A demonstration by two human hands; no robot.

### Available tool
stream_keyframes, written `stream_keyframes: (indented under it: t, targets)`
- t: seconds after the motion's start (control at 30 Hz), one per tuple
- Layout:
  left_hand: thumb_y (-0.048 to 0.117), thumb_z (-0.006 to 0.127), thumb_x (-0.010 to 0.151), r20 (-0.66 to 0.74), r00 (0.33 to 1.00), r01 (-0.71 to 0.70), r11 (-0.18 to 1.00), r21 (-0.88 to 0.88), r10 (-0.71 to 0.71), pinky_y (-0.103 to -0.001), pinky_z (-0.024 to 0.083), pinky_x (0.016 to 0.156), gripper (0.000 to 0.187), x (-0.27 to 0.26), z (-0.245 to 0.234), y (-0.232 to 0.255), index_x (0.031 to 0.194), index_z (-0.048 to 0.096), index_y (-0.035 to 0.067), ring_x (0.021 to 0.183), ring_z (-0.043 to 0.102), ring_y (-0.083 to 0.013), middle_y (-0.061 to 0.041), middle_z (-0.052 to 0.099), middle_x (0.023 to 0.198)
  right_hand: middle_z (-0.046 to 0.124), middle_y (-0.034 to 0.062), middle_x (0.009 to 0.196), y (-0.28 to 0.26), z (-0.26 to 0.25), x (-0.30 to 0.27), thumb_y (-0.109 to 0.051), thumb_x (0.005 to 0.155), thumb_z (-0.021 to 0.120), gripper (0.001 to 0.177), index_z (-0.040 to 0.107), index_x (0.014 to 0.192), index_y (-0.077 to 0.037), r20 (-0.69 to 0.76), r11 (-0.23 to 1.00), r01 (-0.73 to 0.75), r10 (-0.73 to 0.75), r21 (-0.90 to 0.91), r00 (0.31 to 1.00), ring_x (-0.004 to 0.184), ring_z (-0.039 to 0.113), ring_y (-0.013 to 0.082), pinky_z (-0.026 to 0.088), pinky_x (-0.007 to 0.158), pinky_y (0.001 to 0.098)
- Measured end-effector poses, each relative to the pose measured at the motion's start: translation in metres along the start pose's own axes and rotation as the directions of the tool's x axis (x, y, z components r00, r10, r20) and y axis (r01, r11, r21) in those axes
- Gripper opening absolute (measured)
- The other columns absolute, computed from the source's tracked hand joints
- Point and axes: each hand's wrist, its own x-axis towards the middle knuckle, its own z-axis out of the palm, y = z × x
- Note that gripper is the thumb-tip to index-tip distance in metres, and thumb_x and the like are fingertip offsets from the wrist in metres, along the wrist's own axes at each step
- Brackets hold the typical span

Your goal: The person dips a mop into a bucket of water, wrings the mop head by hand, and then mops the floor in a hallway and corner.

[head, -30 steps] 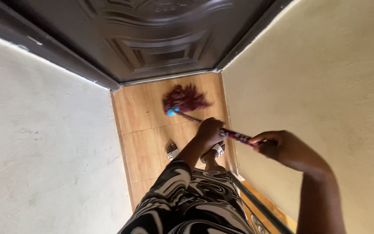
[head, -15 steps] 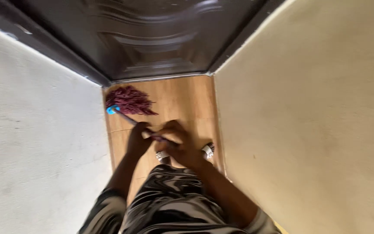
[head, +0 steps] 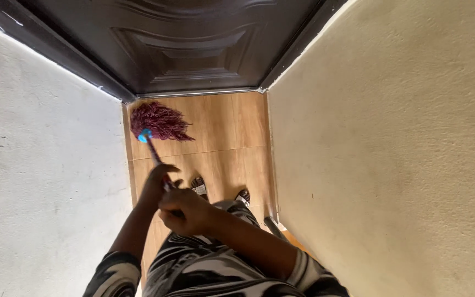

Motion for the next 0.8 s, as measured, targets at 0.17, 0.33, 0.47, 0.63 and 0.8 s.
stream_keyframes:
  t: [0.17,0.33,0.47,0.63,0.8]
  targets:
    - [0.001,0.083,0.076,0.327,0.782,-0.617,0.586,0.525,0.531,-0.04,0.052,0.091,0.038,0.016,0.059,-0.037,0.11,0.071,0.011,0.11,0.059,-0.0258,-0.009,0.062,0.114,0.047,0.0135,0.071,-0.026,-0.041,-0.042,-0.004,0.087,0.059,0.02,0.048,0.071,-0.003,-0.056,1.0,-0.007,0.005,-0.022,0.998,0.067,0.05,0.0325,0.04,0.064,0.0448]
    - [0.006,0.081,0.085,0.359,0.799,-0.593,0.728,0.344,0.482,-0.035,0.053,0.084,0.036,0.045,0.154,-0.047,0.118,0.067,0.011,0.111,0.06,-0.0279,-0.009,0.06,0.122,0.048,0.0142,0.067,-0.042,-0.095,-0.081,0.001,0.078,0.058,0.018,0.047,0.065,-0.003,-0.05,0.962,-0.177,0.17,-0.206,0.984,0.064,0.05,0.0321,0.039,0.062,0.0436]
    - [0.01,0.081,0.085,0.345,0.77,-0.632,0.718,0.293,0.537,-0.036,0.055,0.083,0.037,0.077,0.225,-0.055,0.119,0.067,0.011,0.112,0.06,-0.0303,-0.011,0.059,0.124,0.056,0.0134,0.076,-0.032,-0.126,-0.11,0.001,0.078,0.058,0.004,0.056,0.076,-0.002,-0.245,0.951,-0.17,0.105,-0.26,0.964,0.07,0.055,0.0316,0.047,0.066,0.0386]
    - [0.021,0.087,0.081,0.485,0.822,-0.53,0.71,0.463,0.298,-0.04,0.056,0.085,0.031,0.111,0.284,-0.032,0.093,0.063,0.006,0.089,0.064,-0.0296,-0.013,0.065,0.092,0.063,0.0128,0.083,-0.017,-0.136,-0.128,0.005,0.08,0.05,0.009,0.058,0.079,0.003,-0.587,0.959,-0.282,0.219,-0.016,0.779,0.066,0.057,0.0215,0.049,0.064,0.0334]
    - [0.023,0.084,0.07,0.629,0.721,-0.655,0.58,0.484,0.291,-0.047,0.054,0.073,0.027,0.115,0.29,0.01,0.073,0.062,0.007,0.076,0.063,-0.033,-0.011,0.063,0.074,0.07,0.0114,0.082,-0.031,-0.158,-0.139,0.003,0.11,0.045,0.037,0.059,0.075,0.001,-0.717,0.973,-0.137,0.228,0.183,0.659,0.072,0.063,0.0152,0.055,0.074,0.0321]
